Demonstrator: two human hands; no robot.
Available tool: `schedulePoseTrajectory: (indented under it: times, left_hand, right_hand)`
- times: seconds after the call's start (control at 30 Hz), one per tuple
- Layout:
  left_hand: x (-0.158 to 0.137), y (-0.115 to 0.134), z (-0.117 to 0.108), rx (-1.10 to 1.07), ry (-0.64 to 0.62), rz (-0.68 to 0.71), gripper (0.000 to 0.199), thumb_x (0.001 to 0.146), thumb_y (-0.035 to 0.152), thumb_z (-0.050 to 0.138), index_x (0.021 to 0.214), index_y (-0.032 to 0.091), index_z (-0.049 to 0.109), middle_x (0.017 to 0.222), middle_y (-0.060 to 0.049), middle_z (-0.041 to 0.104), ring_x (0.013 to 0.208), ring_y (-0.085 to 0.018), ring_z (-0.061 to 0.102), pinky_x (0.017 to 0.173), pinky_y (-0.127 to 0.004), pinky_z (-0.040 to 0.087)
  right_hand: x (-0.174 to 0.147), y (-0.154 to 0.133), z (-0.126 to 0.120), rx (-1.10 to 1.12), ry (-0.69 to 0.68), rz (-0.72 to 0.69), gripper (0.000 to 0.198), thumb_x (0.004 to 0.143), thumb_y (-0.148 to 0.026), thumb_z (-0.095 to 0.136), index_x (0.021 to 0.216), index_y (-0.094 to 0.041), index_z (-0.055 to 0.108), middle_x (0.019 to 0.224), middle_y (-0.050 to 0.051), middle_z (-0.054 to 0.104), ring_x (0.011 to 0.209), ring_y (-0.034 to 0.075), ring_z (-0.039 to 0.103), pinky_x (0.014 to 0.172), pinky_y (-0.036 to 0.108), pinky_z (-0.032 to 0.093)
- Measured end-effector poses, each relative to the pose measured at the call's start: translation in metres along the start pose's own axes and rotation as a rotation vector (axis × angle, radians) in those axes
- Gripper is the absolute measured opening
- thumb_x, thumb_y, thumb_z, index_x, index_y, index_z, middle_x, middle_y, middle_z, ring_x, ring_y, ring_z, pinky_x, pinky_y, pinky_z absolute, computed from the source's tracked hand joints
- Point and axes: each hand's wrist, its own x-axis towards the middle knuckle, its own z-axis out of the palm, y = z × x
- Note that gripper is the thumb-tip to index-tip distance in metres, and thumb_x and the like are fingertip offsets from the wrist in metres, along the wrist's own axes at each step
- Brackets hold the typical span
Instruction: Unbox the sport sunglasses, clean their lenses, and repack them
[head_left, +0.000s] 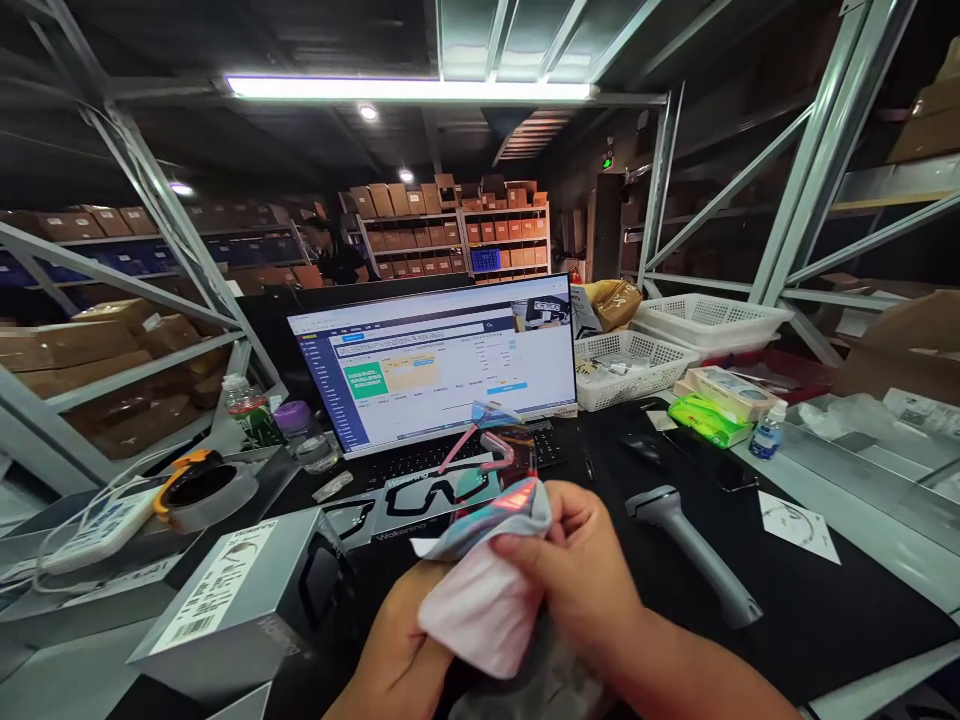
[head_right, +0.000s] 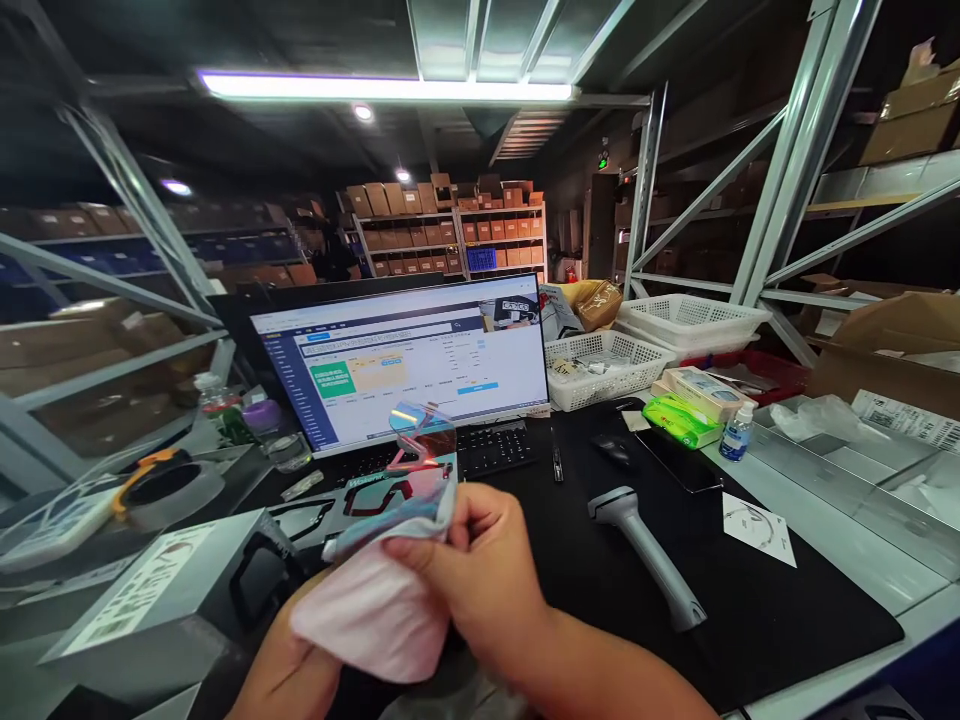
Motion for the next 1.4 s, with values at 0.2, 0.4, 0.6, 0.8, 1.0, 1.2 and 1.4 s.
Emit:
schedulePoseTrajectory:
  times: [0.2, 0.4, 0.6, 0.8, 1.0, 1.2, 1.4]
  left_hand:
    - [0.012, 0.023, -0.024, -0.014, -0.167, 0.051, 0.04, 0.103, 0.043, 0.038, 0.085, 0.025, 0.068, 0.076, -0.004, 0.07, 0.07, -0.017, 0.066, 0.069, -0.026, 0.058]
    - [0.013, 0.022, -0.018, -0.003, -0.116, -0.038, 0.026, 0.103, 0.035, 0.041, 0.098, 0.024, 0.064, 0.085, -0.004, 0.07, 0.077, -0.017, 0.067, 0.071, -0.027, 0.058]
    - [0.006, 0.028, -0.01, 0.357, 0.244, 0.057, 0.086, 0.086, 0.031, 0.071, 0.156, 0.025, 0.021, 0.149, -0.017, 0.05, 0.136, -0.032, 0.053, 0.108, -0.051, 0.051]
    - [-0.001, 0.036, -0.014, 0.573, 0.228, 0.14, 0.057, 0.085, 0.011, 0.055, 0.141, 0.018, 0.047, 0.146, -0.016, 0.053, 0.134, -0.028, 0.055, 0.108, -0.043, 0.053]
    - [0.001, 0.026, -0.018, 0.618, 0.38, 0.265, 0.041, 0.078, -0.005, 0.042, 0.106, 0.016, 0.064, 0.114, -0.011, 0.073, 0.111, -0.021, 0.07, 0.102, -0.035, 0.058]
    - [0.008, 0.027, -0.029, 0.423, 0.243, 0.361, 0.02, 0.09, 0.01, 0.062, 0.108, 0.016, 0.067, 0.115, -0.011, 0.072, 0.112, -0.02, 0.069, 0.099, -0.03, 0.058]
    - [0.013, 0.023, -0.03, 0.332, 0.252, 0.445, 0.019, 0.086, 0.002, 0.068, 0.1, 0.014, 0.065, 0.114, -0.012, 0.072, 0.12, -0.021, 0.065, 0.109, -0.036, 0.053]
  right_hand:
    - [0.022, -0.029, -0.022, 0.227, 0.104, 0.203, 0.069, 0.053, -0.033, 0.096, 0.059, -0.021, 0.028, 0.053, -0.008, 0.042, 0.051, 0.007, 0.034, 0.051, 0.019, 0.029]
    - [0.026, -0.026, -0.028, 0.053, 0.081, 0.065, 0.067, 0.057, -0.035, 0.095, 0.058, -0.021, 0.029, 0.052, -0.01, 0.032, 0.051, 0.007, 0.024, 0.051, 0.021, 0.02]
    - [0.017, -0.014, -0.025, -0.225, 0.092, -0.001, 0.059, 0.065, -0.038, 0.09, 0.058, -0.022, 0.034, 0.053, -0.008, 0.037, 0.053, 0.008, 0.028, 0.052, 0.023, 0.024]
    - [-0.002, 0.004, -0.005, -0.475, 0.039, -0.045, 0.053, 0.065, -0.034, 0.085, 0.051, -0.023, 0.035, 0.051, -0.006, 0.041, 0.053, 0.01, 0.033, 0.05, 0.024, 0.028]
    - [-0.017, 0.022, 0.008, -0.664, -0.011, -0.205, 0.053, 0.066, -0.029, 0.084, 0.046, -0.021, 0.036, 0.046, -0.005, 0.041, 0.049, 0.01, 0.035, 0.049, 0.024, 0.027]
    - [0.008, -0.006, -0.01, -0.152, 0.065, 0.186, 0.063, 0.05, -0.032, 0.094, 0.056, -0.022, 0.033, 0.049, -0.008, 0.044, 0.046, 0.007, 0.034, 0.044, 0.02, 0.029]
    - [0.034, -0.015, -0.026, 0.141, 0.177, 0.254, 0.067, 0.048, -0.032, 0.099, 0.061, -0.021, 0.035, 0.056, -0.006, 0.055, 0.053, 0.011, 0.05, 0.051, 0.021, 0.042]
